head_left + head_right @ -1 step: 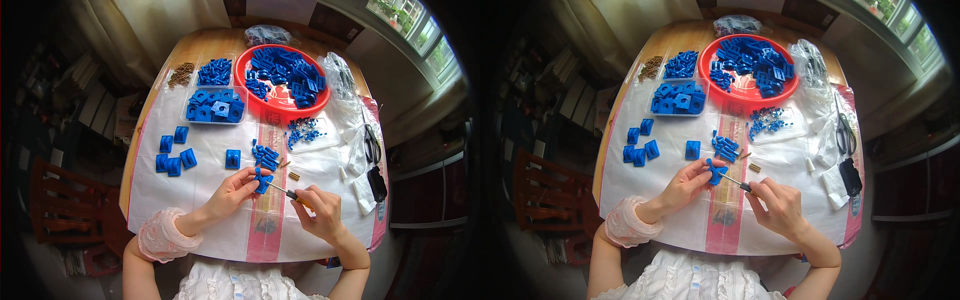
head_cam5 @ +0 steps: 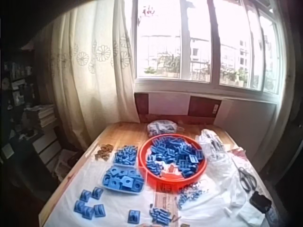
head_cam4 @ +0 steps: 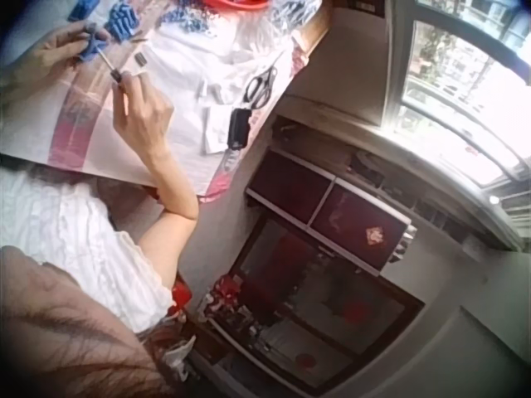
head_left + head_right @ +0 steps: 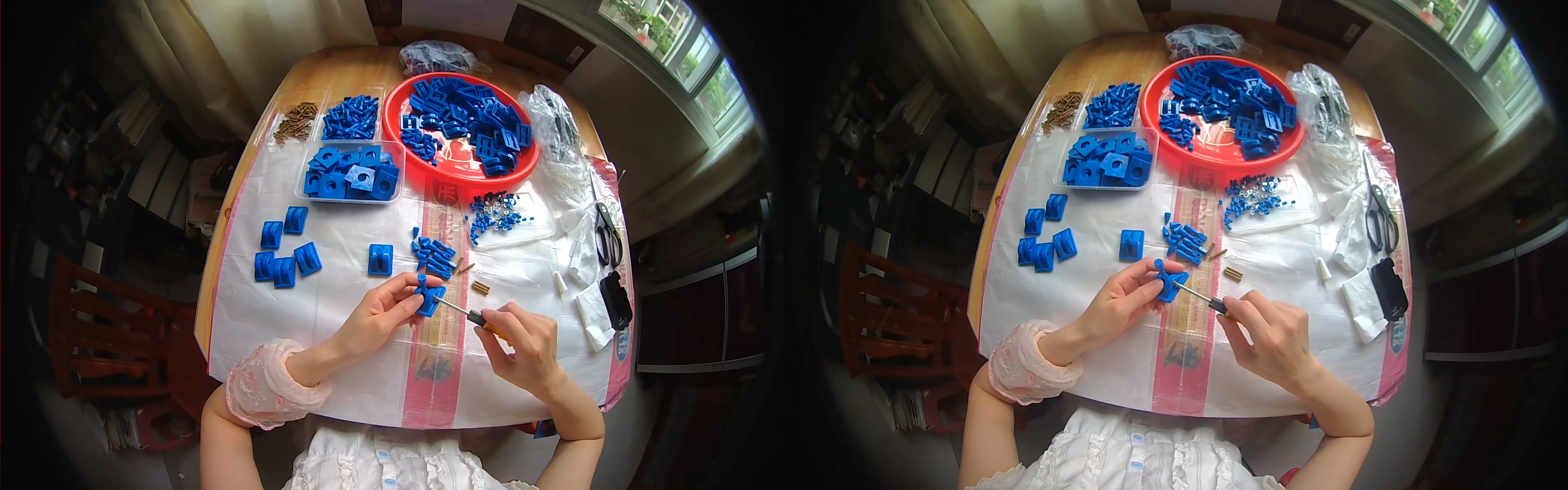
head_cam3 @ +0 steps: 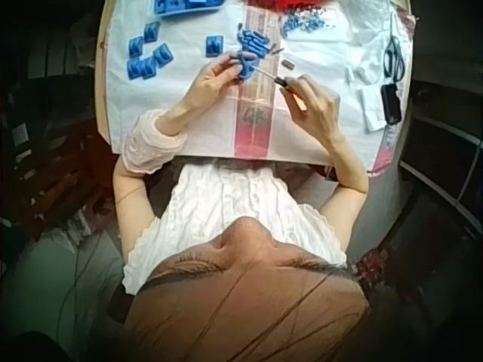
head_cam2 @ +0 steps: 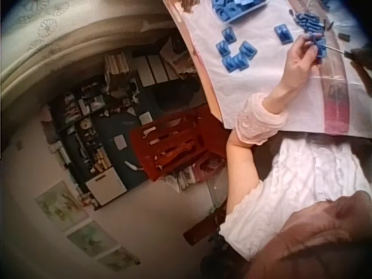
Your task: Assembling blue plastic connector housings by inserting small metal pins and using a screwdriver.
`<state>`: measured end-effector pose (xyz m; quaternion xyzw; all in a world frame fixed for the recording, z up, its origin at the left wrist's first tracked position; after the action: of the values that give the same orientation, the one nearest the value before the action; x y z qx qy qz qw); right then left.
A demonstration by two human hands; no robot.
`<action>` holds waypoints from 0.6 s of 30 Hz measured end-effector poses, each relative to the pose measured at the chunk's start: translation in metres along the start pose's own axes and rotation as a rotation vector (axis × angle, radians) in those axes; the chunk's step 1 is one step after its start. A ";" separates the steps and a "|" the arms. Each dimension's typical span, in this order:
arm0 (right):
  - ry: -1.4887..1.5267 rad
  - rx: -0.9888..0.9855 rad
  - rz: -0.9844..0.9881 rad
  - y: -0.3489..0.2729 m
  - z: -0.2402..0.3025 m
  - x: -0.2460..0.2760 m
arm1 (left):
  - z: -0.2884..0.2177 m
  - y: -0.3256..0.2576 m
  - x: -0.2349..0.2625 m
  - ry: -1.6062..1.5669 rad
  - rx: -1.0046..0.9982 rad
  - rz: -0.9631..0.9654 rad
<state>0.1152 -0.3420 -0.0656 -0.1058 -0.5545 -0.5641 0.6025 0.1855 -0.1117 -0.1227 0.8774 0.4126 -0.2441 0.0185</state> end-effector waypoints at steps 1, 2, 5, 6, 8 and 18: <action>-0.024 0.018 0.001 0.000 0.001 0.000 | 0.001 0.000 0.001 0.033 -0.025 0.005; -0.060 0.056 0.000 0.002 0.002 0.002 | 0.001 -0.001 0.003 0.079 -0.027 -0.005; -0.119 0.134 -0.004 0.004 0.004 0.005 | -0.002 -0.001 0.003 0.164 -0.034 -0.035; -0.105 0.140 -0.007 0.003 0.003 0.004 | -0.003 -0.001 0.001 0.157 -0.041 -0.048; -0.064 0.132 0.003 0.001 0.001 0.005 | -0.004 -0.001 0.001 0.168 -0.032 -0.047; 0.079 0.047 0.069 -0.003 0.001 0.006 | -0.001 -0.002 0.004 0.223 0.051 -0.001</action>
<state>0.1112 -0.3458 -0.0625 -0.0881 -0.5396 -0.5336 0.6453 0.1864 -0.1069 -0.1228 0.8991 0.4062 -0.1553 -0.0498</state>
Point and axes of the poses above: each hand's wrist, its own y-axis towards the middle knuckle, its own x-axis out of the back of the hand, z = x × y, the point moved 2 cm from there along y, towards the middle knuckle, and after that the axes turned 2 degrees about x, right-handed, at the moved point
